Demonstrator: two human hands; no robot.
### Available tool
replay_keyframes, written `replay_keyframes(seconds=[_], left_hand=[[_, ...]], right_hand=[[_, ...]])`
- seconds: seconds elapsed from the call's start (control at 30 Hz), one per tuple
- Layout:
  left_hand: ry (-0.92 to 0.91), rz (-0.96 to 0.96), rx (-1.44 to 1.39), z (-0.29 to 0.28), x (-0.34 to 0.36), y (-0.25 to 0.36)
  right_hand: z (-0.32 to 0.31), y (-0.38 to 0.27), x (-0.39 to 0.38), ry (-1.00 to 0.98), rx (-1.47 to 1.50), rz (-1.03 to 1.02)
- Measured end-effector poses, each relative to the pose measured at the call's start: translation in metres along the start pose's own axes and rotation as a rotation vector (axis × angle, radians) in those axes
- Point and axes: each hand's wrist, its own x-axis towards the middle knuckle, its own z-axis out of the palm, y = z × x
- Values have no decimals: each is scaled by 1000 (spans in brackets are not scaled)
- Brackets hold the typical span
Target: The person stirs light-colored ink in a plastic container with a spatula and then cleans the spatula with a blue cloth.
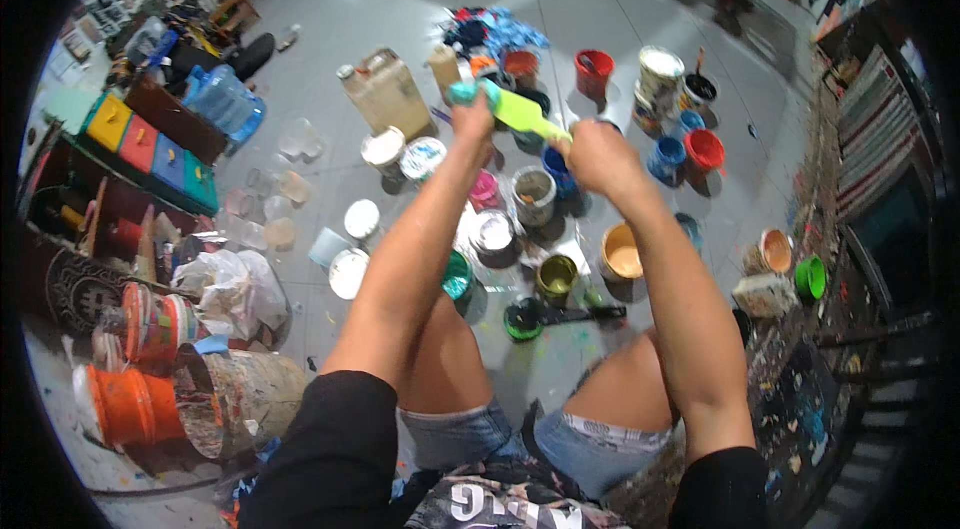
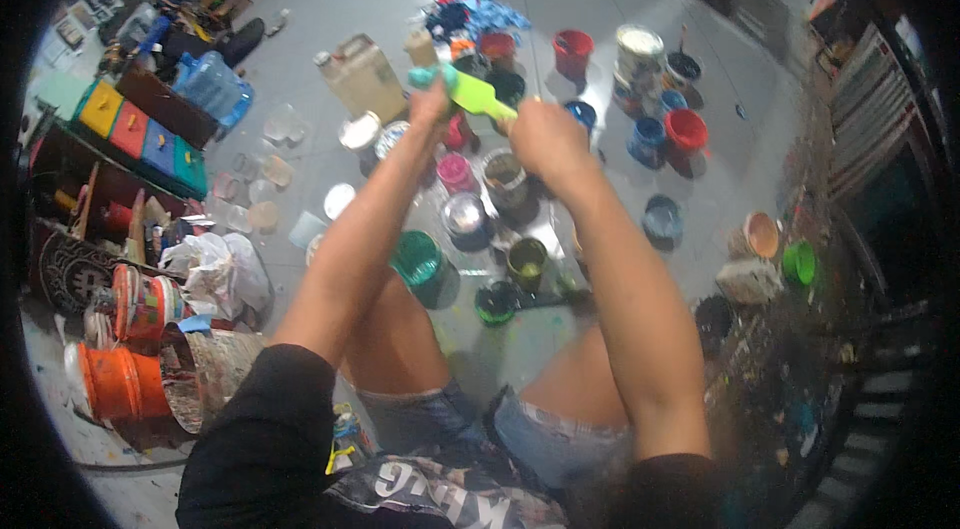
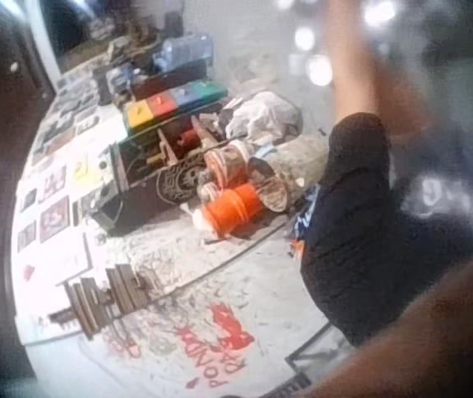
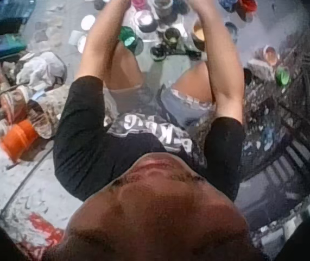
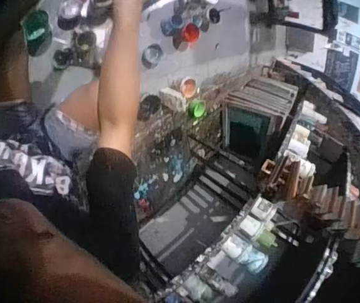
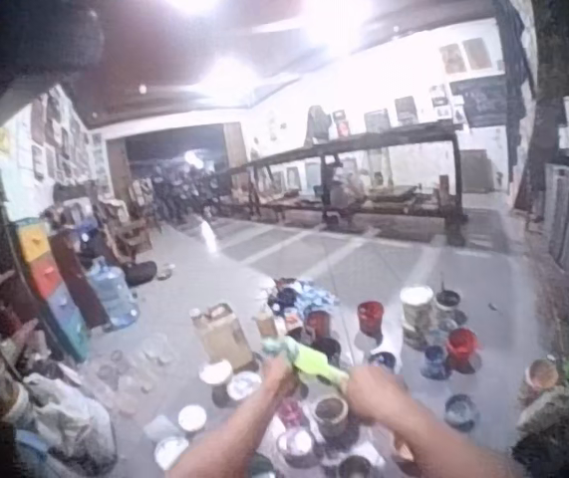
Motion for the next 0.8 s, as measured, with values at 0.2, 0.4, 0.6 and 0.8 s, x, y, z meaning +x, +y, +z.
replay_keyframes(seconds=[0.2,0.4,0.6,0.8], left_hand=[[-254,-265,-295,-24,-58,24],[-717,-344,-578,9,-140,106],[-549,-149,-415,9,-133,93],[-348,-330,-468,13,-103,68]], right_hand=[[-25,60,-6,207,38,123],[21,63,11,180,348,19],[42,24,8,37,450,6],[27,12,-5,-286,487,198]])
